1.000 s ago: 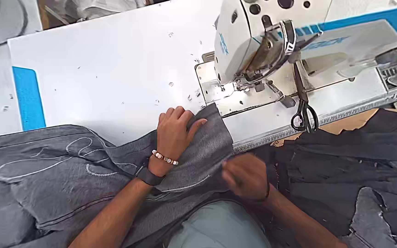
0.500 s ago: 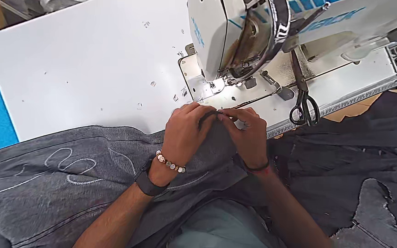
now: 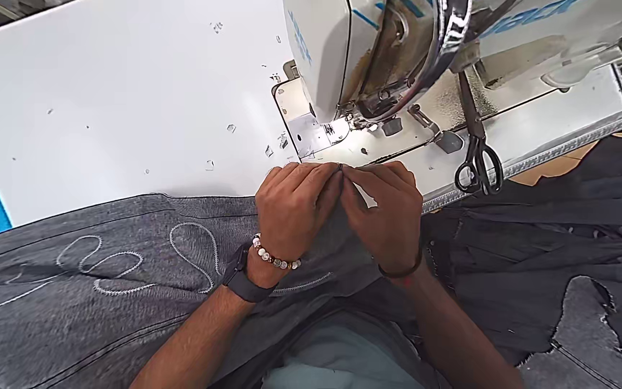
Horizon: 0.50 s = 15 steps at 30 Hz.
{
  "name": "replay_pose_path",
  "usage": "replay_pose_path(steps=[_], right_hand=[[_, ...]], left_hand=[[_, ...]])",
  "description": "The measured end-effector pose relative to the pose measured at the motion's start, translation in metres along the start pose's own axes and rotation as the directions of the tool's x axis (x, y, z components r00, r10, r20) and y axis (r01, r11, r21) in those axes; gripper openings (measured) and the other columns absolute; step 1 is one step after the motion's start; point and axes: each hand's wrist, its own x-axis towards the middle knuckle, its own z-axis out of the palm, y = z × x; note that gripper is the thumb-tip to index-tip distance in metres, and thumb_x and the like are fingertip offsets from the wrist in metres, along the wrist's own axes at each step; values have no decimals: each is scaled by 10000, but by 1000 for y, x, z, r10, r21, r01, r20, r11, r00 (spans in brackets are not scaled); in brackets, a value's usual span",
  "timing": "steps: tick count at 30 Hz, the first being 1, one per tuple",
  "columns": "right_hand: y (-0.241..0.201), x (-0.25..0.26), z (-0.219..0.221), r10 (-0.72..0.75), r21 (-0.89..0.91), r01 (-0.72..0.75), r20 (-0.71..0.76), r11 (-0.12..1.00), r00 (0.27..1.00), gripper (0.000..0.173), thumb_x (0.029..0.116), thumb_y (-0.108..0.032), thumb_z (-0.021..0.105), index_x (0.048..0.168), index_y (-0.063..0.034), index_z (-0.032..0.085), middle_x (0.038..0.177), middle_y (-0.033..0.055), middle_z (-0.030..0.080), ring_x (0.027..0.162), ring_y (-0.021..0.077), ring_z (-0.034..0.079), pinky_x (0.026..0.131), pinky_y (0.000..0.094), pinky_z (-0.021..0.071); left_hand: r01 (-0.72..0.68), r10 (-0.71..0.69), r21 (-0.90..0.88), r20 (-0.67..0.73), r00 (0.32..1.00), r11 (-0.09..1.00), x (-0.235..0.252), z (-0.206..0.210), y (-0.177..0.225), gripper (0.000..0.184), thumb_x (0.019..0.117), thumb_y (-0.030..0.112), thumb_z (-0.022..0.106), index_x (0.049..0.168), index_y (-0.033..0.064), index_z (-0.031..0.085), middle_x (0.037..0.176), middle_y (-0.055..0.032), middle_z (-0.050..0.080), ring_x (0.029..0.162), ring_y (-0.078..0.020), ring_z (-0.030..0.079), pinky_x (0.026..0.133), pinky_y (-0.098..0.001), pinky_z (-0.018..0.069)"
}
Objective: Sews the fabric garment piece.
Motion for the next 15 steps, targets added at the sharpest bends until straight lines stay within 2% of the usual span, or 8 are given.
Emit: replay_pose_path(steps=[2, 4, 6, 9, 13, 15], right_hand=[[3, 2, -2, 69, 113, -75, 54, 991, 996, 193, 937, -174, 685, 1077, -138, 813, 986, -6, 758, 956, 150, 659, 819, 369, 504], [9, 5, -5, 145, 201, -170, 135, 965, 980, 205, 997, -192, 648, 1136, -149, 792, 971, -27, 759, 884, 80, 683, 760, 280, 567], [14, 11, -8, 205, 262, -262, 226, 929, 952, 205, 1019, -228, 643, 1150, -171, 792, 926, -41, 755, 756, 44, 662, 657, 255, 544], [14, 18, -13, 231, 312, -316, 283, 896, 931, 153, 990, -238, 698, 1068, -170, 811, 819, -54, 738, 608, 35, 595, 533, 248, 473], [12, 22, -16, 258, 351, -365, 316, 863, 913, 119, 960, -245, 743, 1016, -165, 810, 777, -52, 724, 564, 47, 577, 481, 245, 445], [11, 21, -13, 276, 327, -366, 292, 871, 916, 117, 948, -267, 751, 1002, -182, 810, 772, -54, 694, 580, 62, 554, 509, 267, 425]], left_hand=[[78, -77, -87, 17, 997, 993, 2, 1, -2, 183, 983, 237, 661, 1061, 138, 793, 992, -19, 772, 905, -149, 706, 769, -343, 536], [164, -154, -221, 61, 986, 961, 4, 0, -4, 172, 979, 232, 664, 1043, 145, 797, 944, 5, 758, 857, -89, 676, 757, -281, 533], [197, -177, -300, 94, 980, 933, 5, -1, -5, 170, 984, 227, 664, 1047, 143, 799, 935, 15, 754, 850, -55, 669, 771, -245, 536], [174, -155, -302, 85, 984, 937, 5, -2, -5, 172, 991, 211, 666, 1062, 135, 803, 962, 6, 767, 871, -78, 672, 799, -286, 519], [141, -126, -266, 71, 989, 954, 6, -4, -4, 174, 996, 198, 665, 1083, 136, 802, 1002, 7, 775, 888, -108, 675, 812, -319, 505], [149, -128, -251, 98, 987, 956, 8, -7, -4, 184, 1002, 209, 657, 1093, 143, 802, 1008, 8, 776, 879, -111, 666, 803, -325, 492]])
